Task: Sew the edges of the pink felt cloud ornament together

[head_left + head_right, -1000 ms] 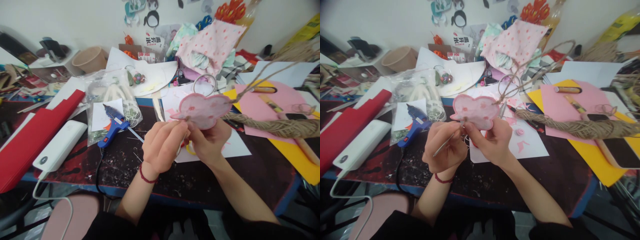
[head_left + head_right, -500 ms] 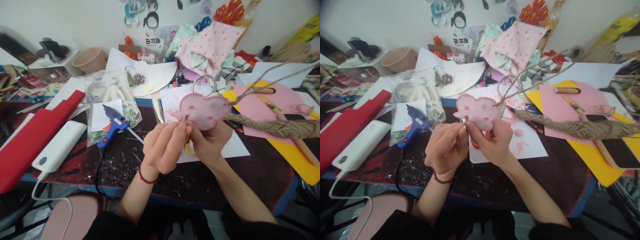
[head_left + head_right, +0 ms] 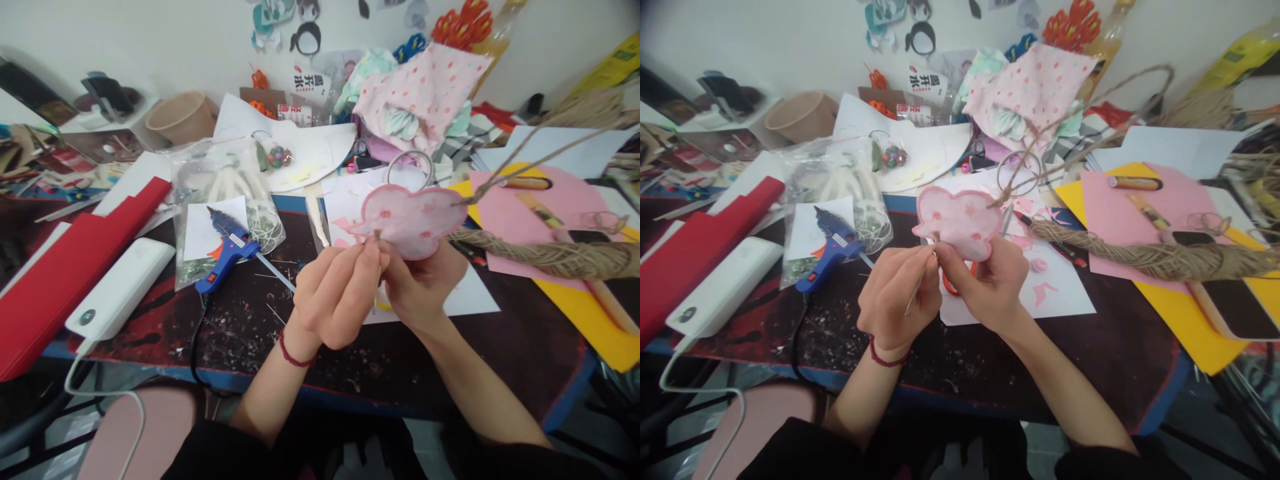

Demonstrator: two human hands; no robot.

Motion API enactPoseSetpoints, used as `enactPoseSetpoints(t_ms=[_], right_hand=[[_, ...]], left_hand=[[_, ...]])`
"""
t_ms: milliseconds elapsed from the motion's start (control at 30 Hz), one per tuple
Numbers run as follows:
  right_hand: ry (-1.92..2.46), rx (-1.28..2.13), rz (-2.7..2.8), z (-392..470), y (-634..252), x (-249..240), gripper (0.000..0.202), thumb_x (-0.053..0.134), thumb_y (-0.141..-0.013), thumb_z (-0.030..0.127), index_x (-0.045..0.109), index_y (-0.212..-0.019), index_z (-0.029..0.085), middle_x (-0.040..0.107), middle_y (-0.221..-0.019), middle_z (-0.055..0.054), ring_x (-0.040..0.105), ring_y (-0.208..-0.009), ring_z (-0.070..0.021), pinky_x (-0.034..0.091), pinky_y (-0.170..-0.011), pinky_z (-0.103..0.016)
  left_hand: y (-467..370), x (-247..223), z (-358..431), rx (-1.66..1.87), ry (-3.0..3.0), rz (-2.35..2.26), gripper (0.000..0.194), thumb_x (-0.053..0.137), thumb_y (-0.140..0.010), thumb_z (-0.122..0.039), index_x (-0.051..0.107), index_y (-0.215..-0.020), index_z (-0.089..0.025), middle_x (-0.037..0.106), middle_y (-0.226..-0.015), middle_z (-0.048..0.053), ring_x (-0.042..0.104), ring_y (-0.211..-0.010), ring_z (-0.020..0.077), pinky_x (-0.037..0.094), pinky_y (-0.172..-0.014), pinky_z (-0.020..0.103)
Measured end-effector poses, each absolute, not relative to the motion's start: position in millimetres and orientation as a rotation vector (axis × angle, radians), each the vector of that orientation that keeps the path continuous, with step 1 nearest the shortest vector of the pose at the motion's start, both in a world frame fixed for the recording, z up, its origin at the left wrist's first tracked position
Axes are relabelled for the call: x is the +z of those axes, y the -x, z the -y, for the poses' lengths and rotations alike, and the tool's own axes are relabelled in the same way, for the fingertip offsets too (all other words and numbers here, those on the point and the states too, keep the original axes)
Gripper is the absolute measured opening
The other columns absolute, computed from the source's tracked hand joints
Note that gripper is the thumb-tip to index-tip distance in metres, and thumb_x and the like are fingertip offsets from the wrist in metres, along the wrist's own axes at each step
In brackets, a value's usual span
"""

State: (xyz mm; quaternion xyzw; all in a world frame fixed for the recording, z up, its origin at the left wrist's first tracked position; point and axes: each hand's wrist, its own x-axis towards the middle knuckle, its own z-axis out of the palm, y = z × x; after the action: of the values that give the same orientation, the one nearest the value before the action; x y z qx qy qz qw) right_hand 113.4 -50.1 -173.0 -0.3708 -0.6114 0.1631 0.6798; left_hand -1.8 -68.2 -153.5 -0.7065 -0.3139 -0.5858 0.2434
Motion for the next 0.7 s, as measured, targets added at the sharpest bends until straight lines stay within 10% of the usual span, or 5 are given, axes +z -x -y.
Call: enactPoseSetpoints(t_ms=[700], right_hand=[[0.774, 0.454, 1.382, 52.3, -112.3, -168.2, 0.009, 0.073, -0.083, 0.019, 0.072, -0.075, 0.024, 0.067, -0.062, 0.007, 0.060, -0.054, -0.0095, 0.045, -0.049, -0.025]], left_hand=[[1.7, -158.3, 63.5, -1.827, 1.940, 0.848, 0.013, 0.064, -0.092, -0.010, 0.063, -0.105, -0.011, 0.076, -0.082, 0.008, 0.076, -0.076, 0.0185, 0.062, -0.064, 0.029]])
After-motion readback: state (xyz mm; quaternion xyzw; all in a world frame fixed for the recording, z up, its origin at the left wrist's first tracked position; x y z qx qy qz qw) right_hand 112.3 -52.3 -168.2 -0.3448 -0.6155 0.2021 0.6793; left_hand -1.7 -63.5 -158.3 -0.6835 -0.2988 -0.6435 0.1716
